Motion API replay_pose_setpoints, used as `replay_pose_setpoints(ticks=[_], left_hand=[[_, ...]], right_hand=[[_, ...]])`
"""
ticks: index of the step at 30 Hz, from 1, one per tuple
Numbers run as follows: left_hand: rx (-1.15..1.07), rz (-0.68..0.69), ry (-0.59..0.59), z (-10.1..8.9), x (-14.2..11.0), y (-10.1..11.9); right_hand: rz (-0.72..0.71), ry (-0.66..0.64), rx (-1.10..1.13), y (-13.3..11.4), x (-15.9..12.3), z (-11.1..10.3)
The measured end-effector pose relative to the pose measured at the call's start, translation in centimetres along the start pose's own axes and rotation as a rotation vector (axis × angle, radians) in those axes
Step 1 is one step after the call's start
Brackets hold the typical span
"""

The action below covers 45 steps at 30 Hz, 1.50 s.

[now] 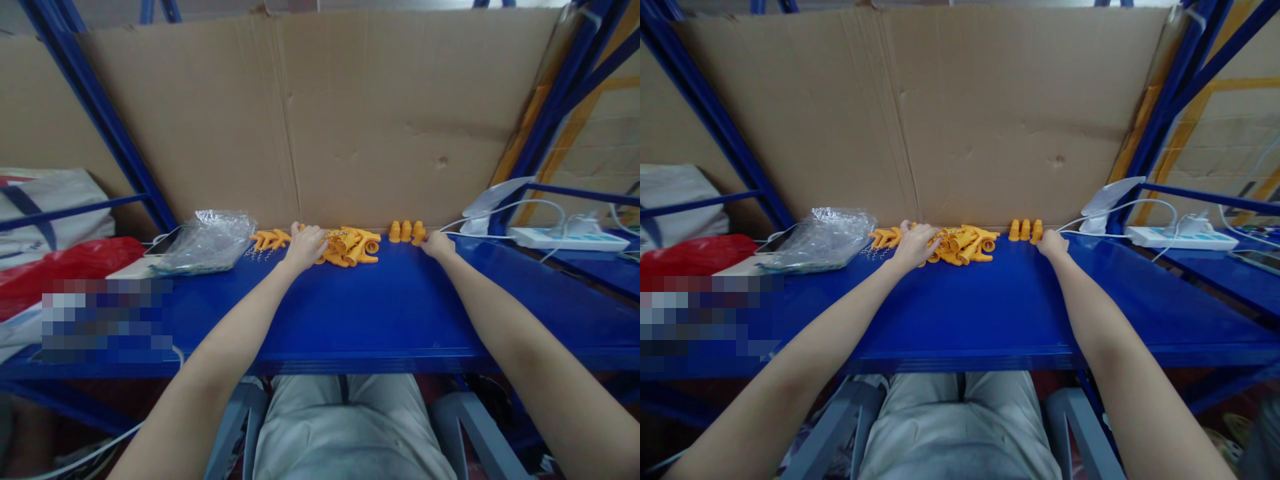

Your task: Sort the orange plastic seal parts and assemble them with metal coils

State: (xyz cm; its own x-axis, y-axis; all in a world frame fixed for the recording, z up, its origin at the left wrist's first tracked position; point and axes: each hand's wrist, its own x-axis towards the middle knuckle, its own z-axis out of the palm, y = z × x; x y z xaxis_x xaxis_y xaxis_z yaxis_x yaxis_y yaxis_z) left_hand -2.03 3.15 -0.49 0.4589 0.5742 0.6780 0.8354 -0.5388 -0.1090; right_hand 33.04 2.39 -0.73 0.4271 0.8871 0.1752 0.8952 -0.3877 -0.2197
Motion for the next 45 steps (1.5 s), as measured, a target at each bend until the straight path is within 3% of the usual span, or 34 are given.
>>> replay_pose_setpoints(ticks=[5,12,21,31,35,45], left_hand=[[-0.010,-0.002,-0.017,-0.1,0.0,0.1],[-0.026,-0.035,-0.036,-0.7,0.0,0.4],[0.045,-0.188,0.066,-1.4,0.0,-1.2],[0.038,-0.465,0.027,-0.9,-1.1,-4.6],[0.052,-0.555,-0.053,-0.5,-1.6,-5.4],[0.026,-0.592,-0.099,1.1,-2.7,-6.5]], right_hand=[[-0.084,0.049,-0.139,0.0,-0.5,0.0],[-0.230,0.039,-0.117,0.1,-0.8,0.2],[-0.214,-0.045,-0.145,-0.3,-1.0,0.6],[-0.227,-0.083,-0.138,-0.1,-0.4,1.2],[-0.218,-0.120,-0.131,-0.2,-0.4,1.1],[-0.202,-0.133,-0.111,-0.4,-0.5,1.1]])
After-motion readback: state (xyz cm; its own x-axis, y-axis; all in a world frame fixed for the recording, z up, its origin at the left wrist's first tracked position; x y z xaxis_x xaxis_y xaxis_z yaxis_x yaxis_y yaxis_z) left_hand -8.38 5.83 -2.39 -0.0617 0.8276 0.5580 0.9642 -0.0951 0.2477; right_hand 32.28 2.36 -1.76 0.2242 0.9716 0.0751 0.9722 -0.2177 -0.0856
